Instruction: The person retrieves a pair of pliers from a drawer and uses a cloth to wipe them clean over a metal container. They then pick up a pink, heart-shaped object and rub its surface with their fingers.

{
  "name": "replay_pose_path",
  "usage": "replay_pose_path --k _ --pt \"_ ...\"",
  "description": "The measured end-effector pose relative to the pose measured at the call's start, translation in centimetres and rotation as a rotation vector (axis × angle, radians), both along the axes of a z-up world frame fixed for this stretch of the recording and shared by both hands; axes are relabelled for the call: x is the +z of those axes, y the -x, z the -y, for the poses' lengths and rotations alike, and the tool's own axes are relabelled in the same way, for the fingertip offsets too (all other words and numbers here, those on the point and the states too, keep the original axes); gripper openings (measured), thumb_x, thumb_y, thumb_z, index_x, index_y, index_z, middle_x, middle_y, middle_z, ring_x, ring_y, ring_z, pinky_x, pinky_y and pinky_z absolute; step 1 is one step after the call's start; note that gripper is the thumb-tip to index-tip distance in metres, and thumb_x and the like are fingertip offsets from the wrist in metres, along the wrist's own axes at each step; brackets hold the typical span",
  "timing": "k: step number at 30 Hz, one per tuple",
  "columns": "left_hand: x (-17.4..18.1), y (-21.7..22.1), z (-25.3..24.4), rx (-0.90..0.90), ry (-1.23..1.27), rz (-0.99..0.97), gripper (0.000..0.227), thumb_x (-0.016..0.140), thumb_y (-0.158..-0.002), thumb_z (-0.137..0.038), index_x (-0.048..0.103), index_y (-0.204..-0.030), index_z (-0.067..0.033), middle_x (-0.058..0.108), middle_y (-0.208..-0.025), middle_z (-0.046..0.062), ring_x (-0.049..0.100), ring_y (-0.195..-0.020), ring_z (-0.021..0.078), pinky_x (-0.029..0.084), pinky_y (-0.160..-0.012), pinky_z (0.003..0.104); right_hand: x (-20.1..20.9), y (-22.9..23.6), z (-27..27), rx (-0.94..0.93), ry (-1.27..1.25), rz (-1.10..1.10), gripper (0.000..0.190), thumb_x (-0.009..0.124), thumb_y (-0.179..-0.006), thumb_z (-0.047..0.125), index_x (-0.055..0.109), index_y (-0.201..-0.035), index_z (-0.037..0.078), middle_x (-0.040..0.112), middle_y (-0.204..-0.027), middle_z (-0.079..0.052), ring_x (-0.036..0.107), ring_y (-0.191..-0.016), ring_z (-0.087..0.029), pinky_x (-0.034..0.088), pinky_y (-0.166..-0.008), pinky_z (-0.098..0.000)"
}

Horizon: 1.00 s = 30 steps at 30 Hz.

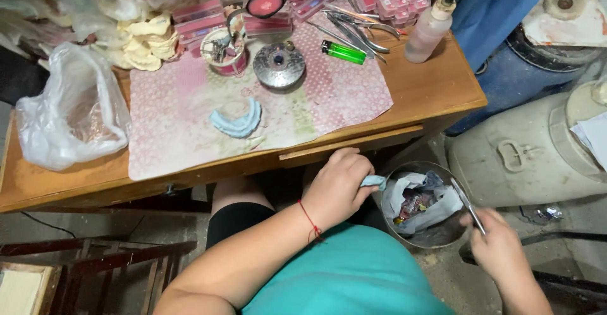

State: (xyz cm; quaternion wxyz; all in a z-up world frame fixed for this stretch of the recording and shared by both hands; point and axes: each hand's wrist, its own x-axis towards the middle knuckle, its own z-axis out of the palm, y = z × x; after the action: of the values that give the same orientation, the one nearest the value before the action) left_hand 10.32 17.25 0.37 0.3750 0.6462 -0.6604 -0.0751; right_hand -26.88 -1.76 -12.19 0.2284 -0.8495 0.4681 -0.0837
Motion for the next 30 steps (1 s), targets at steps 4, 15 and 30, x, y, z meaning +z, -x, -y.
replay_pose_path --k 4,15,30 --pt "-0.3 1.1 -0.9 0.030 -0.115 -0.067 0.024 0.076 -0.089 -0.028 0.063 -0.101 -0.0108 0.069 -0.101 0.010 0.051 -0.129 0.0440 0.044 -0.110 0.053 9.3 -7.1 -2.4 0.130 -0.067 0.043 0.037 0.053 -0.087 0.013 0.073 -0.118 0.013 0.066 -0.124 -0.007 0.065 -0.118 -0.028 0.047 -0.105 -0.0406" --pt "1.5 6.1 -7.4 -0.101 -0.031 -0.119 0.027 0.073 -0.093 -0.031 0.060 -0.099 -0.0079 0.073 -0.095 0.016 0.063 -0.113 0.0464 0.050 -0.093 0.051 18.5 -20.3 -6.3 0.619 0.233 -0.096 0.031 0.054 -0.085 0.020 0.068 -0.108 0.004 0.066 -0.113 -0.014 0.061 -0.104 -0.035 0.044 -0.099 -0.0460" --pt "1.0 3.1 -7.3 -0.180 -0.081 -0.194 0.019 0.066 -0.094 -0.021 0.055 -0.105 -0.0103 0.066 -0.095 0.015 0.067 -0.095 0.0385 0.048 -0.072 0.051 15.5 -22.2 -7.1 0.484 0.336 0.049 0.043 0.057 -0.095 0.022 0.067 -0.132 0.004 0.061 -0.142 -0.025 0.054 -0.135 -0.042 0.038 -0.117 -0.0477"
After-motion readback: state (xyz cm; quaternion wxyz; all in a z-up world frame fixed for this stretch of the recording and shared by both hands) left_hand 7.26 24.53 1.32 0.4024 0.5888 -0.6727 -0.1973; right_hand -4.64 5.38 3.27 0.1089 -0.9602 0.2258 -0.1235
